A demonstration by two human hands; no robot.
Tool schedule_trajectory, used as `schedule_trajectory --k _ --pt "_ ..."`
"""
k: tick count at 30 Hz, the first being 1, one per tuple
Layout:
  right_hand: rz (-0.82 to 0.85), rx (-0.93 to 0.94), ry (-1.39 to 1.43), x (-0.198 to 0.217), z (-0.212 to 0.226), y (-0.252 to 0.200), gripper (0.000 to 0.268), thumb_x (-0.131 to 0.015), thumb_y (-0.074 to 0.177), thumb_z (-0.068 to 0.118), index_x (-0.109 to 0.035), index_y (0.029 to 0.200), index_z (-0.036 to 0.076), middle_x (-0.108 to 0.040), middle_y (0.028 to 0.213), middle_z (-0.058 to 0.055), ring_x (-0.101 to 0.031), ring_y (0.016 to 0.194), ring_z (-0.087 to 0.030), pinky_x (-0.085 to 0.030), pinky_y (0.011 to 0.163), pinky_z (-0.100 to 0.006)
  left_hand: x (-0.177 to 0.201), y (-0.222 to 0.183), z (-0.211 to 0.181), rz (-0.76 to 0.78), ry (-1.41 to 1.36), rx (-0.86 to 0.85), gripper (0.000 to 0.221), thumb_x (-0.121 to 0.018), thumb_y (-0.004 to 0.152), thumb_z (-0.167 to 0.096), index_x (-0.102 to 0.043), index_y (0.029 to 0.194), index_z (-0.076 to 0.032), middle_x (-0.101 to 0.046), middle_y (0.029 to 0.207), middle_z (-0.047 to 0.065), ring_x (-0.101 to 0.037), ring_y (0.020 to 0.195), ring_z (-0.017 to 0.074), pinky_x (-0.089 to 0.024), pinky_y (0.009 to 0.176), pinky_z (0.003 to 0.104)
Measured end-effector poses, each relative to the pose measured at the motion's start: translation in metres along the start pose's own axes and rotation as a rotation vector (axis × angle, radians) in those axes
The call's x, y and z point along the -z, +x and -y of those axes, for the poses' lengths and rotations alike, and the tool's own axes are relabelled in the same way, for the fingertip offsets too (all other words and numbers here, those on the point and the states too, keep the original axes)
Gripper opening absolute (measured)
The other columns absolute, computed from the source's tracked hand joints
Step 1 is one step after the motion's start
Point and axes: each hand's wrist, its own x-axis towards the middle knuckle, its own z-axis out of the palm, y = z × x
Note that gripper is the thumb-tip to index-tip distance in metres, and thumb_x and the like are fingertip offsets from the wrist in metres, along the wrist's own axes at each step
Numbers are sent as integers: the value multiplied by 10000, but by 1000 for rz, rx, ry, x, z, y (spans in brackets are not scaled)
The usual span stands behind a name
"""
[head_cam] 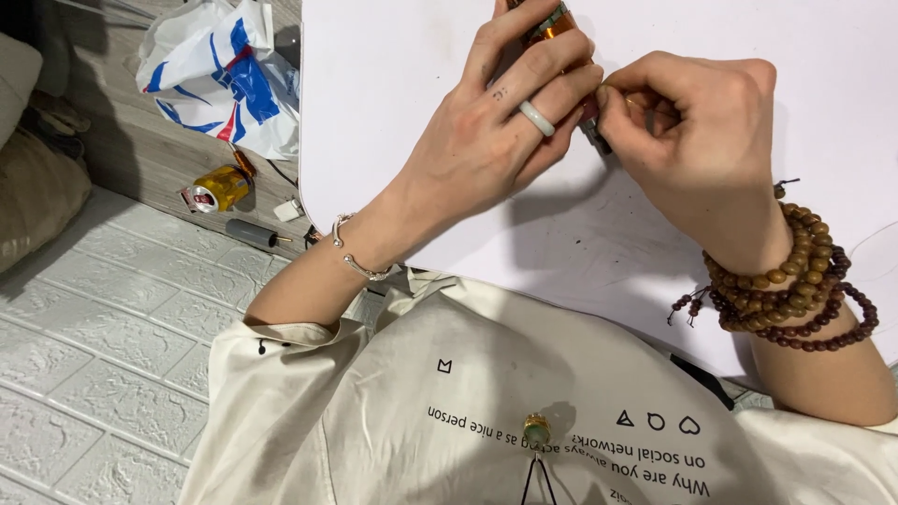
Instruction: Assembling a small electric motor by winding and securing thin copper wires around the rotor component.
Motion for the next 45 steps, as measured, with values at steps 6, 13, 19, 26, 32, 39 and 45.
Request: schedule_trajectory --k 6,13,19,26,32,39,45 --pt "0 16 6 0 2 1 42 -732 975 -207 -747 995 -173 -595 686 -91 -417 534 -126 -291 488 -244 4 -1 -4 98 42 48 399 -815 952 -95 -653 1315 -59 -515 1322 129 -357 1314 329 -436 1164 456" --pt "1 16 -3 -2 6 -2 45 -741 975 -196 -749 1015 -177 -622 711 -107 -445 546 -133 -314 494 -244 6 -6 -10 196 125 88 451 -854 961 -84 -651 1363 -62 -395 1491 91 -292 1421 340 -399 1260 485" --pt "16 66 -9 -8 8 0 72 -746 952 -231 -741 968 -162 -611 672 -94 -431 501 -119 -289 450 -231 15 -8 -7 97 107 71 386 -811 884 -75 -604 1209 -87 -503 1295 61 -372 1307 322 -642 1028 396" --pt "39 47 24 -10 14 -2 45 -738 964 -220 -734 976 -176 -575 653 -86 -395 507 -118 -274 470 -237 5 -24 -4 146 44 99 419 -804 925 -38 -649 1314 -16 -519 1373 144 -302 1370 348 -225 1173 567" --pt "47 41 21 -14 17 -4 48 -739 975 -225 -729 977 -178 -571 659 -85 -402 520 -123 -276 485 -241 -4 -38 -3 147 72 140 385 -825 1038 -61 -693 1398 -27 -329 1558 59 -138 1491 301 -180 1301 558" --pt "56 35 22 -19 18 -5 72 -742 970 -234 -726 952 -166 -554 658 -77 -386 528 -122 -278 493 -246 7 -36 -8 10 -75 172 302 -855 911 43 -749 1183 -34 -571 1349 50 -308 1399 277 -299 1244 497" --pt "74 28 -5 -20 17 -7 65 -736 962 -233 -722 953 -170 -561 664 -85 -383 526 -129 -275 500 -250 9 -37 -5 46 -27 160 442 -864 908 18 -697 1308 -66 -580 1379 53 -328 1398 276 -346 1233 443"
